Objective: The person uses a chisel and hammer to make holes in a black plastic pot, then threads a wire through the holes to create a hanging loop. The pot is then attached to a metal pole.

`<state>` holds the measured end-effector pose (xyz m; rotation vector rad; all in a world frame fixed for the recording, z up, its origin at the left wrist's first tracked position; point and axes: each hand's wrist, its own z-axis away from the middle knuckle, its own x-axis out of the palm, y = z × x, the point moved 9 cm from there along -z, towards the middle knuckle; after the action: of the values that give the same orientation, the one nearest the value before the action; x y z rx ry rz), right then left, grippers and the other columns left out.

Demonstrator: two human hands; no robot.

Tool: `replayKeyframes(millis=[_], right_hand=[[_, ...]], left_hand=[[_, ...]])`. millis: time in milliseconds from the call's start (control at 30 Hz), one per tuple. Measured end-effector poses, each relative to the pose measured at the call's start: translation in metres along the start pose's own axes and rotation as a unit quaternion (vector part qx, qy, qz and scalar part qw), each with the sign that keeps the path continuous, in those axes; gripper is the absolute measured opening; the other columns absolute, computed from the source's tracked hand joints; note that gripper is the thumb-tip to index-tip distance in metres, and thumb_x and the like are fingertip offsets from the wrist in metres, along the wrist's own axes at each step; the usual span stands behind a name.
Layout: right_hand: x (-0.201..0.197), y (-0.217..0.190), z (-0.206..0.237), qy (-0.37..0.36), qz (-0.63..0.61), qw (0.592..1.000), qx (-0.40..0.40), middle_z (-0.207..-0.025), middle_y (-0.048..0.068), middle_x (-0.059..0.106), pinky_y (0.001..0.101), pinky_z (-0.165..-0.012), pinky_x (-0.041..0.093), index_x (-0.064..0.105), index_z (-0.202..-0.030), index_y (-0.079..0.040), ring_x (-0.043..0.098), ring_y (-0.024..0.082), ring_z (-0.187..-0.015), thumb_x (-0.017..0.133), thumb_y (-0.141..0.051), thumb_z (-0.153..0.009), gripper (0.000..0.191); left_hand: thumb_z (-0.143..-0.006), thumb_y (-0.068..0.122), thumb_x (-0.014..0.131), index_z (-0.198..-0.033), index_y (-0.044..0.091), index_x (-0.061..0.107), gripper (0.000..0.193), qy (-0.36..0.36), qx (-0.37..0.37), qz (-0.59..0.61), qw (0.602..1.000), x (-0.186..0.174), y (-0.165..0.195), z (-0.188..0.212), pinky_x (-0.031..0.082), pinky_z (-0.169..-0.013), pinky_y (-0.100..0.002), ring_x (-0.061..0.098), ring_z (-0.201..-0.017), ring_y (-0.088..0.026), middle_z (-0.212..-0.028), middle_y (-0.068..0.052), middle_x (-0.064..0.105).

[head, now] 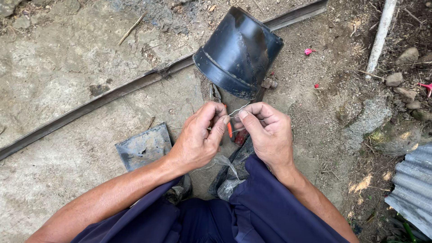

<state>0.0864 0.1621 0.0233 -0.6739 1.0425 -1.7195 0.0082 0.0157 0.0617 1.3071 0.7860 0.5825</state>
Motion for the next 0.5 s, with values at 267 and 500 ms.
replayKeyframes(millis=[267,500], right_hand=[[0.006,0.013,0.001,-0.012,-0.321,0.947,0.018,-0.100,0.015,0.072,0.0325,-0.081,0.060,0.066,-0.111,0.005,0.071,0.020,-0.087,0.060,0.000,-0.104,0.011],[0.001,0.013,0.006,0.010,-0.371,0.927,-0.043,-0.107,0.015,0.068,0.0329,-0.088,0.059,0.063,-0.114,0.005,0.068,0.018,-0.092,0.058,-0.001,-0.110,0.008]], left_hand=[[-0.105,0.015,0.058,-0.107,0.003,0.056,0.012,-0.071,-0.194,0.162,0.965,0.019,-0.027,0.004,0.049,-0.040,-0.024,0.060,-0.049,-0.006,-0.074,-0.003,0.060],[-0.105,0.016,0.056,-0.106,0.001,0.053,0.015,-0.075,-0.234,0.311,0.918,0.040,-0.036,0.005,0.044,-0.039,-0.023,0.054,-0.047,-0.005,-0.082,0.000,0.067]])
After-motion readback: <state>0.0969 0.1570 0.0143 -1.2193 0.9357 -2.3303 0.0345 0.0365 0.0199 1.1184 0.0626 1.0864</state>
